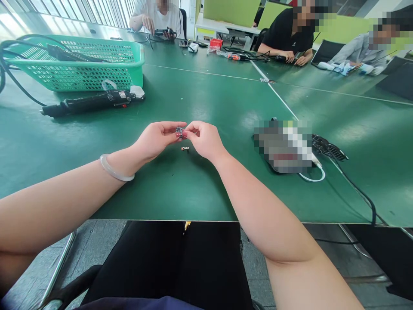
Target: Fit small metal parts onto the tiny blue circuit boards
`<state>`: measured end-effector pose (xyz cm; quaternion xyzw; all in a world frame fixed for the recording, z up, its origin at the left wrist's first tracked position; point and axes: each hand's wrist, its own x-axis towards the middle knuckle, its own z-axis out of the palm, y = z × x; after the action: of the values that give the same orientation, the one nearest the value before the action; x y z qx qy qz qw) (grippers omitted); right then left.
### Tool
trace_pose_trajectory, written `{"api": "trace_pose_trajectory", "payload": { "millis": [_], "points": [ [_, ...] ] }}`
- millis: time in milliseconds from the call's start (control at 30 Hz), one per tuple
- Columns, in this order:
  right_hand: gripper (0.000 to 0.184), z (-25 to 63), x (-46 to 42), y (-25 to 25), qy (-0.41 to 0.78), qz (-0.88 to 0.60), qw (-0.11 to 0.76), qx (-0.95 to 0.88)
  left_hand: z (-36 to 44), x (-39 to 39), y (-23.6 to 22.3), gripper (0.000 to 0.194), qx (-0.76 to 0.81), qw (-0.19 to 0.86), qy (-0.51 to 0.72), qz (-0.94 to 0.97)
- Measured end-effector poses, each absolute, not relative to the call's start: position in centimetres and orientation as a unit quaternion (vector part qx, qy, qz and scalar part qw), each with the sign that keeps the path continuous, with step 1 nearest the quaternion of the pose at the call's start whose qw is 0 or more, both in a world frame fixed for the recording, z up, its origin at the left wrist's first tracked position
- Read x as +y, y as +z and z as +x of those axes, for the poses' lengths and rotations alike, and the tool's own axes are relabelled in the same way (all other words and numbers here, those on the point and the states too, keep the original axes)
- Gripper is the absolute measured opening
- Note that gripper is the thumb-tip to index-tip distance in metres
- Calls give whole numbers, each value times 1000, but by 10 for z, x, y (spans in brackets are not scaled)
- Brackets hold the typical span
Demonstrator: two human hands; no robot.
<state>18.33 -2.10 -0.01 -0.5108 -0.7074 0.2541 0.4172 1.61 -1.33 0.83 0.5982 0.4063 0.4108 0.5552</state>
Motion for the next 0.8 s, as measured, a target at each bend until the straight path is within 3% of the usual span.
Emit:
{"api": "trace_pose_trajectory", "payload": {
  "millis": [167,800],
  "points": [
    [14,183,-21,0,235,-513,422,-709,15,-12,6,45,381,545,404,629],
    [12,177,-24,1,220,-542,455,-671,15,-12,4,47,388,518,402,648]
  ]
}}
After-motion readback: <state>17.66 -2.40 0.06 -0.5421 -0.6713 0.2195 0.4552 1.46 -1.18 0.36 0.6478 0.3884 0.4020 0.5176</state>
